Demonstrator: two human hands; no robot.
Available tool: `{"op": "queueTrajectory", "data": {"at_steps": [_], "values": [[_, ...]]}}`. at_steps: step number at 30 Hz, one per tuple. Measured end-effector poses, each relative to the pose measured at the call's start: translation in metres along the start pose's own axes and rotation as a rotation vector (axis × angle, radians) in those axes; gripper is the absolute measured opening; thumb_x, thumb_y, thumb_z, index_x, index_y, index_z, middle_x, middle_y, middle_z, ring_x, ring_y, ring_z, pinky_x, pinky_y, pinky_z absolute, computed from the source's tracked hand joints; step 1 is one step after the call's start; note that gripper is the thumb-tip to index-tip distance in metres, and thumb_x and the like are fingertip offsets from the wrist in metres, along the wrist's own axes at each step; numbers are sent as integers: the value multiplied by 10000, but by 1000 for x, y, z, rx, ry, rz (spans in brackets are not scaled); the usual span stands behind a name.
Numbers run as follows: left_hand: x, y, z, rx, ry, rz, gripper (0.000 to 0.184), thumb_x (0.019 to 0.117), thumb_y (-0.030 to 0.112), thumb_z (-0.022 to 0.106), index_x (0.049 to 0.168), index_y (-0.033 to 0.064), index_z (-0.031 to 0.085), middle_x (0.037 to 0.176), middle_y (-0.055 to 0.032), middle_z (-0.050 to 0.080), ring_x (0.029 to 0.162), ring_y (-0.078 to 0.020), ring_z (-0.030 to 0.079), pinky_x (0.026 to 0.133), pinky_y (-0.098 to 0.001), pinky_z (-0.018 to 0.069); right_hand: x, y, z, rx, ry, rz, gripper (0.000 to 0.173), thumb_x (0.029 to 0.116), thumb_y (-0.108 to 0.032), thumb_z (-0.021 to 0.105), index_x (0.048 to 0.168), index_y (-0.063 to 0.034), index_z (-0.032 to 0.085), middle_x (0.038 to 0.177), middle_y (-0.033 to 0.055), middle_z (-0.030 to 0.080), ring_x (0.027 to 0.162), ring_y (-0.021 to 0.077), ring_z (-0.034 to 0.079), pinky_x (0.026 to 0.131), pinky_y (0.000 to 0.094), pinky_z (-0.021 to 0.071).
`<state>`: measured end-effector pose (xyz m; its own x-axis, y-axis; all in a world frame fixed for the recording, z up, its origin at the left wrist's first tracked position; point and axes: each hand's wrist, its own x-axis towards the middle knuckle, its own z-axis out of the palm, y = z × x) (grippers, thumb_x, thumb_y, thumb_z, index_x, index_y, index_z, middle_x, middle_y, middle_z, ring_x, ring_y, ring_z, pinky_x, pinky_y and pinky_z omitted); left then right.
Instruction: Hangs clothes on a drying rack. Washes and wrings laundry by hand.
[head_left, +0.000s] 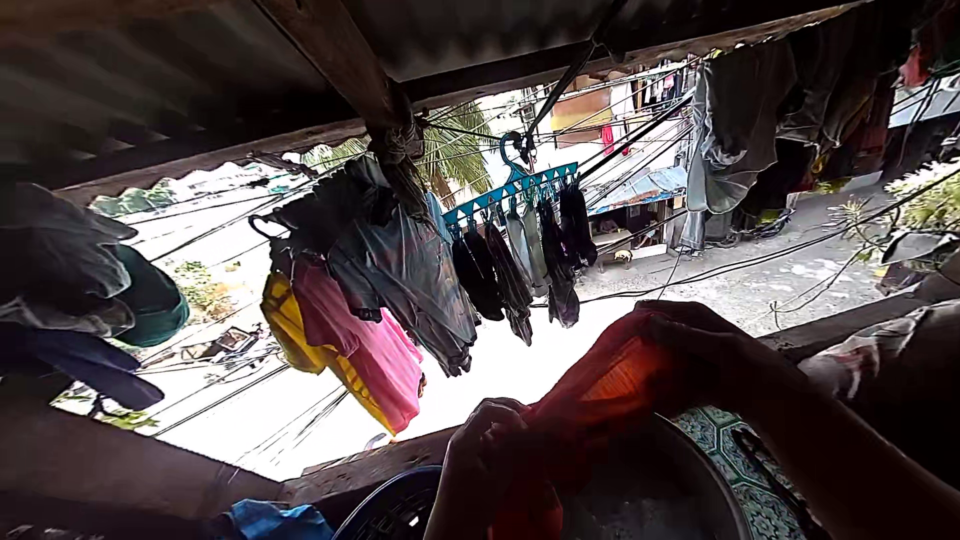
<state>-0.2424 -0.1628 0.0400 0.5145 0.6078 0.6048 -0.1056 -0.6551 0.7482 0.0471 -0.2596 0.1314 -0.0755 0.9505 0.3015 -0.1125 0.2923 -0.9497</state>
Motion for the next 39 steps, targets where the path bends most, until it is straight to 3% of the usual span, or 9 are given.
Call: {"op": "queueTrajectory", "data": {"at_steps": [5, 9, 14, 21, 25, 28, 31, 34, 39], "values": [[-5, 4, -2, 73, 146, -97, 91, 947, 116, 630, 1022, 126, 680, 954, 44, 708, 770, -26, 668, 631, -191, 560, 7, -21, 16, 32, 126, 23, 293, 1052, -346, 503, 996, -161, 724, 796, 19, 706, 622, 66, 673, 504, 232, 574], [-5, 4, -10, -32, 238, -94, 161, 978, 146, 606, 1128, 188, 647, 982, 21, 702, 841, -91, 692, 756, -278, 604, 6, -8, 16, -63, 135, 67, 243, 1027, -292, 530, 1003, -136, 715, 795, 37, 709, 606, 77, 674, 485, 225, 568], [-9, 20, -19, -207, 374, -112, 162, 976, 288, 657, 1136, 274, 680, 962, 54, 692, 795, -53, 671, 706, -257, 598, 4, 30, 9, -95, 11, 50, 209, 1004, -253, 625, 1167, -152, 707, 888, 24, 728, 728, 82, 697, 612, 249, 605], [-10, 47, -23, -496, 373, -123, 181, 1019, 221, 571, 1161, 264, 675, 933, 82, 706, 785, -6, 683, 687, -204, 597, 11, 81, 40, -350, -212, 183, 780, 824, -77, 785, 1519, -144, 438, 995, 50, 719, 837, 120, 707, 699, 288, 610], [-9, 51, -22, -584, 407, -169, 235, 967, 126, 538, 1101, 247, 688, 977, 64, 743, 886, -45, 711, 771, -258, 613, 16, 111, 75, -417, -313, 164, 909, 760, -70, 868, 1547, -138, 418, 1352, 145, 594, 1108, 219, 667, 845, 393, 610], [-7, 50, -22, -640, 330, -123, 265, 978, 118, 473, 1108, 234, 673, 1001, 61, 714, 922, -50, 689, 798, -249, 597, 16, 137, 107, -443, -370, 69, 689, 750, -176, 866, 1371, -69, 587, 1226, 99, 656, 1147, 169, 615, 972, 379, 534], [-13, 48, -29, -661, 303, -116, 301, 982, 135, 429, 1100, 241, 685, 1021, 82, 706, 948, -26, 675, 811, -224, 581, 18, 150, 132, -307, -395, 90, 197, 854, -55, 714, 1049, -58, 684, 876, -1, 702, 802, 34, 665, 727, 268, 577], [-29, 42, -49, -657, 365, -135, 294, 969, 168, 441, 1081, 253, 699, 1019, 80, 727, 971, -34, 685, 834, -248, 585, 19, 147, 140, -122, -336, 231, 152, 935, -51, 630, 1078, -50, 683, 870, 24, 699, 759, 62, 660, 672, 253, 564], [-86, 12, -79, -428, 430, -403, 420, 864, 92, 417, 1157, 256, 668, 1103, 93, 684, 951, -27, 662, 786, -236, 573, 21, 153, 139, -80, -181, 221, 355, 857, 6, 614, 1209, -40, 617, 986, 71, 728, 837, 128, 704, 720, 318, 606]]}}
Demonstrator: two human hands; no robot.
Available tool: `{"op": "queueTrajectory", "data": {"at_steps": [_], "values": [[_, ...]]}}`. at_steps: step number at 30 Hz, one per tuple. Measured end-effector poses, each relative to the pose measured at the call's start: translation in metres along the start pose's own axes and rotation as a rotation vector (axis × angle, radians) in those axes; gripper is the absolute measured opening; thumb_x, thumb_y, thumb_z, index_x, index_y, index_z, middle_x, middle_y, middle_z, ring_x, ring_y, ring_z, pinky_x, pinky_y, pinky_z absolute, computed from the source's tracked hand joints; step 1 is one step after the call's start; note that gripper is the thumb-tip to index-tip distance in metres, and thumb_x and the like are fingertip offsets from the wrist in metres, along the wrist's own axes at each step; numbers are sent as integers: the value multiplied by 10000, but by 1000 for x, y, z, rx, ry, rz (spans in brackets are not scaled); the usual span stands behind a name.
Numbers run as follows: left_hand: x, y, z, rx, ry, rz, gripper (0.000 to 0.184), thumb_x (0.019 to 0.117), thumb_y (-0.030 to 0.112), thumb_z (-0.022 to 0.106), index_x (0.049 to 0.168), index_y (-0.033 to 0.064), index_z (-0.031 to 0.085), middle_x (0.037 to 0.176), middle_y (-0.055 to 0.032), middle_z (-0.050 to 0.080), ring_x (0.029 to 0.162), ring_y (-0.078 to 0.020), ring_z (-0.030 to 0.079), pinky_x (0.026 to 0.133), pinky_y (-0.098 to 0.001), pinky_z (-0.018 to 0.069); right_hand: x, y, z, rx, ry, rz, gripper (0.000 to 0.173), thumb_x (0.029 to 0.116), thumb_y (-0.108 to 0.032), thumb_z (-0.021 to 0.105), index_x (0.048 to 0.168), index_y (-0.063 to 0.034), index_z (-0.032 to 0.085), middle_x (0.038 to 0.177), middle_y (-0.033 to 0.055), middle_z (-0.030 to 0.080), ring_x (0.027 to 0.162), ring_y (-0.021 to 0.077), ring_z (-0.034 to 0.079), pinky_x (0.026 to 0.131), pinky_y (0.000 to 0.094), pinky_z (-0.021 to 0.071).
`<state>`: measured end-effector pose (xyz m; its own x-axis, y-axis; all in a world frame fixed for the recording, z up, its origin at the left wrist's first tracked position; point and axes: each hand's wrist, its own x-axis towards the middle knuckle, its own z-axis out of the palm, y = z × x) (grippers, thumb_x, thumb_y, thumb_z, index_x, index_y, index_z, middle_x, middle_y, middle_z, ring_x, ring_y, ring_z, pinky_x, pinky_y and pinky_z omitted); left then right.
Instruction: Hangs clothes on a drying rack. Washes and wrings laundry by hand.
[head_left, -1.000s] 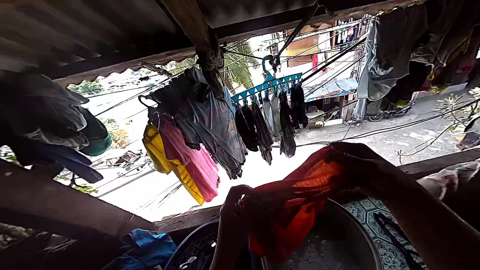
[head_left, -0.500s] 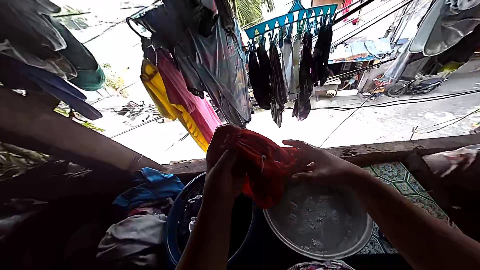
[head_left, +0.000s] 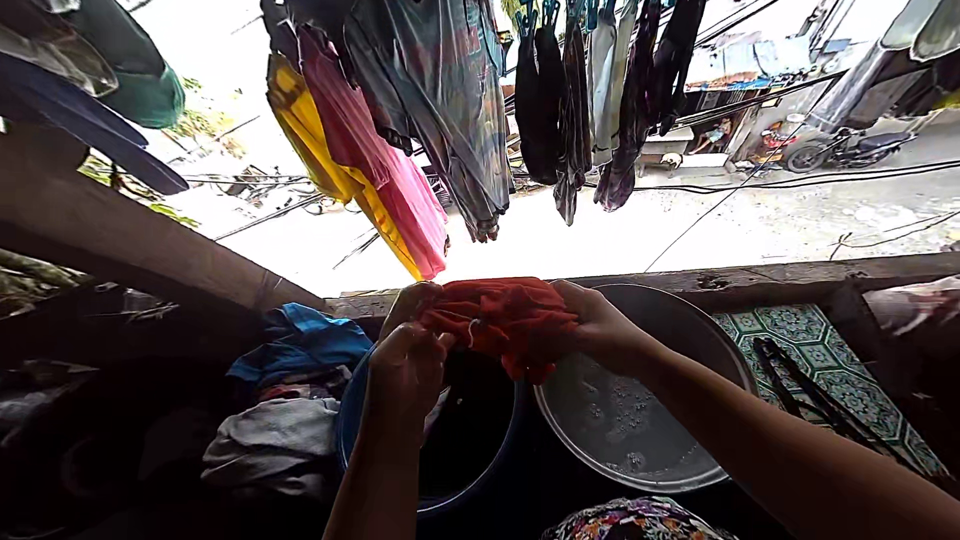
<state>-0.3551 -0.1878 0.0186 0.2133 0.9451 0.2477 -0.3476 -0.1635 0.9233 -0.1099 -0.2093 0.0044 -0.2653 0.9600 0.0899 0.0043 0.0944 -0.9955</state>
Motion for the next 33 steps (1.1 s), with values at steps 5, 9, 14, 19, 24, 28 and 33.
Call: {"op": "queueTrajectory", "data": {"at_steps": [5, 9, 14, 19, 24, 28, 33], "values": [[-41, -48, 2, -112, 72, -473, 776, 827, 588, 684, 1498, 301, 419, 1291, -95, 646, 1122, -331, 668, 830, -589, 592, 3, 13, 21, -164, 16, 74, 812, 789, 89, 705, 1494, -187, 412, 999, 115, 735, 791, 235, 715, 663, 440, 604], [-64, -86, 11, -293, 318, -506, 531, 934, 362, 686, 1343, 91, 482, 1045, -163, 708, 903, -271, 733, 767, -464, 637, -3, 45, 46, -189, -295, 14, 870, 748, 28, 762, 1518, -217, 439, 1255, 115, 665, 1055, 243, 687, 857, 493, 599], [-92, -90, -7, -367, 585, -565, 211, 1009, 134, 505, 1162, 7, 577, 929, -175, 722, 817, -261, 742, 695, -433, 644, -9, 72, 24, -114, -536, 210, 678, 895, -174, 755, 1520, -244, 501, 1437, 75, 589, 1220, 242, 634, 893, 460, 597], [-127, -42, -49, -155, 911, -289, 233, 1042, 231, 455, 1125, 67, 598, 911, -89, 732, 788, -184, 743, 625, -371, 644, 21, 104, 19, -344, -444, 216, 462, 920, -99, 751, 1364, -90, 625, 1374, 101, 631, 1178, 255, 646, 991, 464, 535], [-155, 0, -79, 15, 1098, -127, 230, 1075, 270, 404, 1164, 128, 561, 962, -9, 709, 868, -120, 721, 689, -327, 634, 60, 133, 77, -557, -578, 155, 716, 876, -138, 809, 1513, -112, 483, 1387, 205, 583, 1209, 368, 594, 1015, 541, 485], [-166, 1, -100, -26, 1130, -144, 224, 1082, 271, 404, 1140, 132, 570, 950, -11, 717, 869, -121, 727, 691, -325, 636, 83, 156, 147, -672, -611, 318, 1067, 787, -213, 896, 1638, -237, 251, 1466, 317, 432, 1246, 488, 532, 986, 630, 483], [-166, -5, -131, -13, 1091, -286, 193, 1068, 240, 433, 1162, 127, 558, 949, -11, 711, 865, -123, 721, 705, -345, 634, 96, 191, 216, -834, -607, 447, 1418, 651, -164, 965, 1652, -384, -15, 1676, 281, -154, 1472, 646, 107, 954, 860, 328]]}}
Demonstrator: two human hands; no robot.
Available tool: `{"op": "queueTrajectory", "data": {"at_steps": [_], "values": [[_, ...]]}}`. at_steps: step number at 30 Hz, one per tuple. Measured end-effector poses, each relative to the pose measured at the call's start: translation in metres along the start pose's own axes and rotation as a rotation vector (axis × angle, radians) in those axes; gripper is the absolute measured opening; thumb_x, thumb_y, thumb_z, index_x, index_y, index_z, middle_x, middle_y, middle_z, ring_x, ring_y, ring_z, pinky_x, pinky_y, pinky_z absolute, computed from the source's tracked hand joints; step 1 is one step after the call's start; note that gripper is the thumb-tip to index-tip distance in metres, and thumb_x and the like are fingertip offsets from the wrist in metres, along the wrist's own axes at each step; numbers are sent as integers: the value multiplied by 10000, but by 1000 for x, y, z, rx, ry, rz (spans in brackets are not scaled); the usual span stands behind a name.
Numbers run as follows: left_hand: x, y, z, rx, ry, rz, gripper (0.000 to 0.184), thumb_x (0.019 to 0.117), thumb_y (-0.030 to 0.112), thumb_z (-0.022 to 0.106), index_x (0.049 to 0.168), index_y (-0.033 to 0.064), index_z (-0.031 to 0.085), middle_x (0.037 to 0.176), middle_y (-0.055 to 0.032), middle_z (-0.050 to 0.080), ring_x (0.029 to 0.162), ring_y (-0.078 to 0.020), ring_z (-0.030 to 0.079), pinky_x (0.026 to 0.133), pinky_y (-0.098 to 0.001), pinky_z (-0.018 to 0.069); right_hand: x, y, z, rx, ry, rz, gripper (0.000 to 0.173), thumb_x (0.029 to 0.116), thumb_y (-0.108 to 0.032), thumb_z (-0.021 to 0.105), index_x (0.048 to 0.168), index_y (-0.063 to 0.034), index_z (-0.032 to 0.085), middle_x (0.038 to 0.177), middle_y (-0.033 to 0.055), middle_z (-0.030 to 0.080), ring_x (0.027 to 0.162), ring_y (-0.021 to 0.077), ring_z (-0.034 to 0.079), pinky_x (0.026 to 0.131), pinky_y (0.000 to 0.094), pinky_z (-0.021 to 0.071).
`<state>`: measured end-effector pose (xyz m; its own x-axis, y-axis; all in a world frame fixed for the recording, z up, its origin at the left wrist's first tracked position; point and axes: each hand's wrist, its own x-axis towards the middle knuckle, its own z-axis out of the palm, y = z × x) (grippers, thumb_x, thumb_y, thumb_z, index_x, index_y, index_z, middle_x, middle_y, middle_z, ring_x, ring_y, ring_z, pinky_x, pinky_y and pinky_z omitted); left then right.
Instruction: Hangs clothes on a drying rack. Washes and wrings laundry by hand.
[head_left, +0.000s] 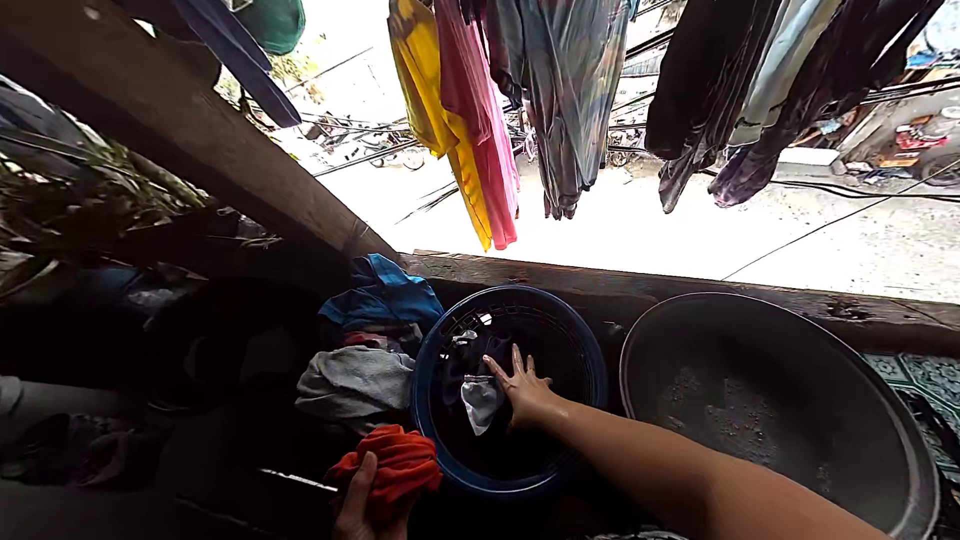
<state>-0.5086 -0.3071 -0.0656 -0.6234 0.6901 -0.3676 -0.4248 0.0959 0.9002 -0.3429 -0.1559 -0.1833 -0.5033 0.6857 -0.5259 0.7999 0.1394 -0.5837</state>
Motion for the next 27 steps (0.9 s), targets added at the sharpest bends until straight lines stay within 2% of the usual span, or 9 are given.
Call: {"op": "queueTrajectory", "data": {"at_steps": [3, 5, 9, 12, 15, 18, 23, 25, 27], "values": [[17, 0, -15, 17, -153, 12, 199, 1052, 204, 432, 1198, 110, 528, 959, -5, 737, 873, -111, 736, 736, -333, 646, 30, 8, 30, -77, -7, 97, 1390, 646, -100, 935, 1656, -386, 25, 1686, 216, -206, 1463, 675, -80, 883, 962, 209], [28, -5, -24, 0, -241, 34, 217, 1023, 169, 450, 1222, 96, 496, 988, -22, 744, 904, -127, 741, 770, -341, 648, 43, 14, 37, -106, -6, 143, 1080, 828, -117, 795, 1663, -318, 141, 1712, 174, -139, 1467, 672, -63, 860, 970, 197], [42, -13, -33, 3, -250, -26, 193, 1021, 151, 458, 1196, 90, 514, 986, -43, 743, 908, -146, 742, 779, -359, 646, 57, 12, 17, 30, 20, 239, 606, 1029, -315, 563, 1602, -291, 368, 1714, 199, 66, 1453, 577, 278, 1007, 762, 385], [50, -14, -39, 8, -249, -36, 209, 1029, 158, 452, 1219, 90, 509, 991, -45, 742, 908, -144, 742, 773, -355, 647, 60, 29, 7, 162, 156, 63, 460, 962, -323, 670, 1385, -149, 610, 1501, 320, 432, 1274, 503, 535, 1003, 652, 477], [58, -4, -38, 15, -214, -1, 223, 1028, 161, 473, 1234, 85, 512, 992, -39, 745, 893, -140, 744, 767, -362, 651, 37, 48, -6, 278, 367, -163, 420, 868, -242, 781, 1244, -73, 702, 1266, 193, 668, 1205, 340, 623, 1032, 562, 493], [65, 5, -26, 50, -135, 4, 255, 1035, 156, 462, 1275, 77, 490, 1017, -46, 719, 908, -141, 730, 762, -363, 643, -23, 57, -38, 544, 514, -255, 429, 827, -115, 807, 1214, 4, 666, 1102, 142, 713, 1027, 215, 685, 925, 453, 564], [71, 18, -1, 57, -135, 30, 242, 1040, 190, 465, 1250, 86, 523, 993, -34, 719, 871, -129, 730, 707, -333, 644, -153, 39, -109, 827, 623, -238, 462, 755, 47, 737, 1176, -87, 602, 957, -80, 687, 880, -53, 644, 794, 172, 566], [74, 20, 7, 49, -173, 63, 229, 1028, 186, 453, 1217, 82, 529, 956, -25, 729, 838, -128, 738, 686, -332, 646, -190, 64, -116, 849, 678, -5, 230, 893, 48, 659, 1102, -41, 626, 891, -18, 629, 817, 2, 593, 763, 210, 522], [74, 20, 16, 63, -196, 74, 223, 1032, 181, 453, 1215, 76, 523, 943, -19, 723, 824, -120, 734, 675, -326, 644, -201, 163, -87, 844, 848, 92, 84, 967, -134, 621, 1001, -76, 672, 848, -10, 660, 791, 42, 645, 702, 242, 555]]}}
